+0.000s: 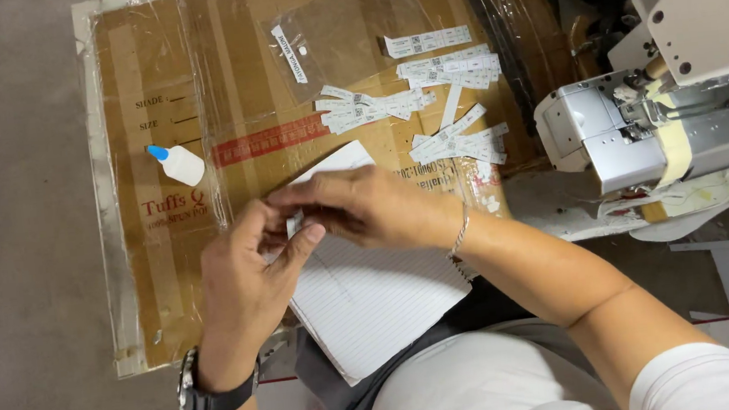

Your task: Gluing small printed labels into a spiral notebook and marking them with a pen for record-keeping.

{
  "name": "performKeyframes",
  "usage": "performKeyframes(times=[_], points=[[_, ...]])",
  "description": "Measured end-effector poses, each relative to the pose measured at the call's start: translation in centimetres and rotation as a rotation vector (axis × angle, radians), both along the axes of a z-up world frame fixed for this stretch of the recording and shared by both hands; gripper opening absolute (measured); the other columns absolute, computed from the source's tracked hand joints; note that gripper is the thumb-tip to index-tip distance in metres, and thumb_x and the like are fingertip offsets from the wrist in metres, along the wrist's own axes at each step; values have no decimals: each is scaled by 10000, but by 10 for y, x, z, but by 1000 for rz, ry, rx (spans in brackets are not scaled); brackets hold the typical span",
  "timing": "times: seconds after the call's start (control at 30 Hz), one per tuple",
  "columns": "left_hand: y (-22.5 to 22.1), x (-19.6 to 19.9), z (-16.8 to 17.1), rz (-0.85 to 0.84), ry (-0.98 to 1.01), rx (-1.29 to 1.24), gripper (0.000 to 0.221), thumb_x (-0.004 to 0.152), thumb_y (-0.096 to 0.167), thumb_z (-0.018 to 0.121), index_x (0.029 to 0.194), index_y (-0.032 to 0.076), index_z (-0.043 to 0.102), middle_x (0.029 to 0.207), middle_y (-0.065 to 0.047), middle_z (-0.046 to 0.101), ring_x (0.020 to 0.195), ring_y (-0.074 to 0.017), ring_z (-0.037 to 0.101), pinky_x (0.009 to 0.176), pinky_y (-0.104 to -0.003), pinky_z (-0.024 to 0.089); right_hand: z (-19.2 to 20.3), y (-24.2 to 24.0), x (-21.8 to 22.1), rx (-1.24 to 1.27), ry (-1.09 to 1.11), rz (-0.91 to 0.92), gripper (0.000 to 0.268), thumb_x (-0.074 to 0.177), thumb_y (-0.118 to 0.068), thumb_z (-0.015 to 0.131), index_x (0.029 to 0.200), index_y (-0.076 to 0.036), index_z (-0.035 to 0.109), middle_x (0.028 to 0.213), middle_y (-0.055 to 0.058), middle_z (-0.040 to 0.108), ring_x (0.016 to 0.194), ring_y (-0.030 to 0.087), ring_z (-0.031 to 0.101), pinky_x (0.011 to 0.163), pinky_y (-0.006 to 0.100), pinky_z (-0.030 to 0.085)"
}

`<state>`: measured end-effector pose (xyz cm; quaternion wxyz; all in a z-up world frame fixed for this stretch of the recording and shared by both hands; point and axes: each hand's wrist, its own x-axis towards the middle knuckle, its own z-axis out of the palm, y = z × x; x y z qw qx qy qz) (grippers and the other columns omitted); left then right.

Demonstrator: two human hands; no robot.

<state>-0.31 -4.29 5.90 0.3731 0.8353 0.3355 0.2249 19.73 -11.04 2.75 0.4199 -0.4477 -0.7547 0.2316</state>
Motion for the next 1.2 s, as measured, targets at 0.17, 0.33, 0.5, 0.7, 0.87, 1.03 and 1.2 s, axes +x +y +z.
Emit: performKeyframes(times=[0.17, 0.33, 0.5, 0.7, 0.87, 1.03, 1.2], points=[[-8, -6, 1, 9, -97, -194, 113, 888, 172, 802, 897, 63, 772, 679, -80, 715, 683, -124, 699, 603, -300, 587, 22, -18, -6, -61, 164, 33, 365, 997, -25, 651, 1352, -1, 573, 980, 256, 721, 802, 388, 757, 664, 489, 640], [-10, -17, -9, 74, -79, -126, 10, 867, 137, 804, 861, 141, 797, 609, -30, 713, 620, -117, 713, 605, -257, 583, 17, -34, 4, -276, 211, 77, 425, 970, -229, 688, 1355, -70, 603, 821, 123, 730, 670, 192, 699, 578, 318, 554], [-3, -20, -30, 226, -151, -133, 33, 906, 123, 777, 879, 111, 791, 613, -69, 724, 611, -144, 704, 611, -277, 570, -24, -29, 36, -434, 298, -323, 97, 944, -105, 724, 1028, -69, 758, 729, 31, 713, 649, 96, 555, 624, 251, 459], [10, -6, -42, 283, -44, -181, 38, 897, 121, 764, 897, 132, 801, 718, -97, 772, 651, -199, 721, 609, -321, 559, -24, -14, 35, -385, 209, -455, 92, 952, -133, 723, 999, -90, 790, 779, 89, 690, 731, 150, 604, 706, 293, 503], [3, -11, -45, 240, 96, -159, 81, 837, 99, 776, 896, 148, 801, 779, -96, 797, 761, -293, 772, 663, -366, 598, -33, -26, 28, -496, 148, -562, 141, 880, -187, 801, 1009, -128, 800, 789, 84, 733, 713, 175, 643, 710, 318, 514], [-10, -20, -59, 290, 189, -138, 82, 799, 145, 793, 857, 202, 792, 751, -30, 795, 747, -249, 766, 672, -324, 605, -60, -35, 21, -557, 177, -611, 224, 822, -137, 835, 1031, -83, 771, 666, 72, 670, 636, 163, 578, 623, 286, 473], [-13, -19, -64, 310, 89, -113, 216, 797, 72, 769, 999, 98, 697, 758, -135, 772, 750, -351, 747, 675, -445, 586, -68, -35, 25, -507, 52, -700, 282, 810, -171, 857, 1072, -121, 766, 689, 88, 726, 608, 225, 670, 597, 325, 503]])
